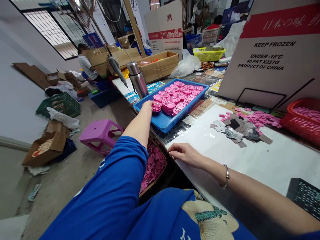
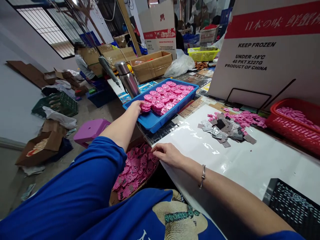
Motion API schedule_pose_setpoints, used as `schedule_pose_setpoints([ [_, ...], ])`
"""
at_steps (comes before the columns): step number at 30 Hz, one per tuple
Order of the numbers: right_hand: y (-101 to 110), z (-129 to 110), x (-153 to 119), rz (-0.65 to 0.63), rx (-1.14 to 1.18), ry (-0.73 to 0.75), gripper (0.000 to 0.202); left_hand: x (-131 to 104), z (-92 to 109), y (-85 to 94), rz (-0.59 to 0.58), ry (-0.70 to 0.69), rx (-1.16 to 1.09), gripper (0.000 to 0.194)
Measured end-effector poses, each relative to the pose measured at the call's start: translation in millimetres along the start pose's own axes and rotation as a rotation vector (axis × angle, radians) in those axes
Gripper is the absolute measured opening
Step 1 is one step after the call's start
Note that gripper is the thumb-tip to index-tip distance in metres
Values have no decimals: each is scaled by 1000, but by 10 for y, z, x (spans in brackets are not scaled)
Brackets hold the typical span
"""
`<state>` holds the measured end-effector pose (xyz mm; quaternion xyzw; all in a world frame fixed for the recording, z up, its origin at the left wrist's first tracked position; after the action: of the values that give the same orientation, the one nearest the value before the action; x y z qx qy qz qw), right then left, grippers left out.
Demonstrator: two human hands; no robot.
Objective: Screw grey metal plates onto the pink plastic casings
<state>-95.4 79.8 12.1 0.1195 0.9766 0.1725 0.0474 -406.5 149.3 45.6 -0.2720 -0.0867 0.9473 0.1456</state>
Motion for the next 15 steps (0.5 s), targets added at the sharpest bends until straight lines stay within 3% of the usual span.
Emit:
schedule_pose_setpoints([
  [7,19,-1,-22,-2,12,-17,18,-74,86,47,-5,35,14,36],
  [15,56,-72,-61,52,88,-24,22,-316,247,107,-94,17,-19,37],
])
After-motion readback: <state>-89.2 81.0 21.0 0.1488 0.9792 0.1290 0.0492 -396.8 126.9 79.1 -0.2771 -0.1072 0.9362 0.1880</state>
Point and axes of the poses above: each hand's wrist, its own x-axis towards the middle knuckle, its own y-axis out of the back of the hand, z = x × y, the point moved 3 cm from there along x, towards the middle knuckle, and after that the axes turned 9 degrees about -x, right-handed, at the moved point
